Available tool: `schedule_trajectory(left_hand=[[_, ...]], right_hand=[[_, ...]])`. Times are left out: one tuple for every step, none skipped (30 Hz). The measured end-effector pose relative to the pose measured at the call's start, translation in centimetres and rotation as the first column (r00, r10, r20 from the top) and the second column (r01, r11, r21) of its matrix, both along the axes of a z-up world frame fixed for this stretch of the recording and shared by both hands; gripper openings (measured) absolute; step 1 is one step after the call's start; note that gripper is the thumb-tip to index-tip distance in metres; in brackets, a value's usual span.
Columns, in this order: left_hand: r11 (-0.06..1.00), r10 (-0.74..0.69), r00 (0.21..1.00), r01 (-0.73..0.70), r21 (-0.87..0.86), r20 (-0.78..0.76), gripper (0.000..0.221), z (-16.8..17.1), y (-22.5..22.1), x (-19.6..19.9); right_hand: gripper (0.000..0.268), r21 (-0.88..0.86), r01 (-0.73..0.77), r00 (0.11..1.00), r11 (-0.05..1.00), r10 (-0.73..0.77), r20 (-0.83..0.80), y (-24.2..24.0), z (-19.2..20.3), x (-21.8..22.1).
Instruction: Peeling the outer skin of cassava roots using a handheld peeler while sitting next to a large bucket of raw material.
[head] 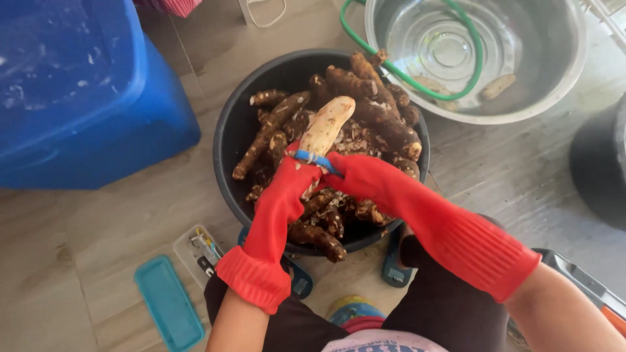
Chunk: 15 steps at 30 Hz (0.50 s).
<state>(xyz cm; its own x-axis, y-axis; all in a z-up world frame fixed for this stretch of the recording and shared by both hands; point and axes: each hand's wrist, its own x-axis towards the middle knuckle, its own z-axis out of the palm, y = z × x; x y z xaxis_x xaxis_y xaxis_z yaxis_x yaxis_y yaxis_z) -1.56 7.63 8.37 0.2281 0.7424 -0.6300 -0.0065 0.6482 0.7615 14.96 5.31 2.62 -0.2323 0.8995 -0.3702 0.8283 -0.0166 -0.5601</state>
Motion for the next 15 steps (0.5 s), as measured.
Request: schedule_trajectory(left_hand=[[0.997, 0.012, 0.998, -0.008, 0.078, -0.054, 0.044, -0.5, -0.5, -0.5], [0.988, 0.027, 0.994, -0.01, 0.155, -0.108, 0.046, -0.8, -1.1, -1.1], [0.988, 0.025, 0.994, -0.008, 0.155, -0.104, 0.046, -1.1, -0.9, -1.0], [0.969, 0.03, 0.989, 0.007, 0.246, -0.148, 0.048, -1.3, -0.8, -1.0], [0.943, 0.038, 0.981, 0.028, 0.333, -0.191, 0.05, -1.4, -0.7, -0.8], [0.943, 0.035, 0.982, 0.03, 0.331, -0.187, 0.05, -2.5, -0.3, -0.6], [0.968, 0.112, 0.993, -0.104, 0.227, -0.022, 0.064, -3.6, -0.1, -0.5], [0.971, 0.206, 0.969, -0.22, 0.099, 0.133, 0.079, -4.7, 0.1, -0.5], [0.97, 0.204, 0.969, -0.219, 0.103, 0.138, 0.079, -5.7, 0.5, -0.4], [0.963, 0.147, 0.987, -0.157, 0.218, 0.063, 0.073, -6.6, 0.9, -0.4], [0.944, 0.102, 0.994, -0.089, 0.317, -0.025, 0.068, -7.5, 0.8, -0.6], [0.945, 0.105, 0.994, -0.091, 0.315, -0.027, 0.068, -8.3, 0.4, -1.1], [0.896, 0.049, 0.985, 0.031, 0.443, -0.168, 0.062, -9.1, -0.2, -1.6], [0.823, 0.013, 0.95, 0.167, 0.543, -0.311, 0.057, -9.9, -0.8, -2.1], [0.82, 0.008, 0.952, 0.17, 0.547, -0.307, 0.057, -8.6, -0.6, -1.6]], right_hand=[[0.036, 0.033, 0.012, 0.999, 0.999, -0.011, -0.032, 0.7, -1.8, 0.3], [0.036, 0.065, 0.026, 0.998, 0.998, -0.022, -0.065, 1.2, -3.6, 0.6], [0.036, 0.065, 0.028, 0.998, 0.998, -0.024, -0.061, 1.4, -2.2, 0.7], [0.037, 0.109, 0.078, 0.997, 0.991, -0.078, -0.003, 1.5, -0.7, 0.9], [0.038, 0.153, 0.126, 0.989, 0.98, -0.136, 0.052, 1.5, 0.8, 1.1], [0.038, 0.152, 0.129, 0.989, 0.98, -0.139, 0.057, 1.3, 2.4, 0.6], [0.04, 0.084, 0.11, 0.992, 0.99, -0.115, 0.059, 0.7, 3.8, 0.0], [0.042, 0.016, 0.09, 0.994, 0.996, -0.091, 0.059, 0.2, 5.2, -0.6], [0.042, 0.022, 0.092, 0.994, 0.996, -0.093, 0.063, 0.2, 5.3, -0.5], [0.038, -0.087, 0.055, 0.998, 0.995, -0.053, 0.025, 0.2, 5.4, -0.4], [0.036, -0.202, 0.009, 1.0, 0.979, -0.014, -0.022, -0.1, 5.4, -0.6], [0.036, -0.205, 0.006, 1.0, 0.979, -0.011, -0.023, -0.1, 5.3, -0.5], [0.038, -0.138, 0.033, 0.999, 0.99, -0.029, 0.035, -0.2, 5.2, -0.4], [0.042, -0.068, 0.057, 0.995, 0.996, -0.05, 0.092, -0.4, 5.1, -0.3], [0.042, -0.064, 0.064, 0.994, 0.996, -0.058, 0.096, 0.2, 3.8, 0.2]])
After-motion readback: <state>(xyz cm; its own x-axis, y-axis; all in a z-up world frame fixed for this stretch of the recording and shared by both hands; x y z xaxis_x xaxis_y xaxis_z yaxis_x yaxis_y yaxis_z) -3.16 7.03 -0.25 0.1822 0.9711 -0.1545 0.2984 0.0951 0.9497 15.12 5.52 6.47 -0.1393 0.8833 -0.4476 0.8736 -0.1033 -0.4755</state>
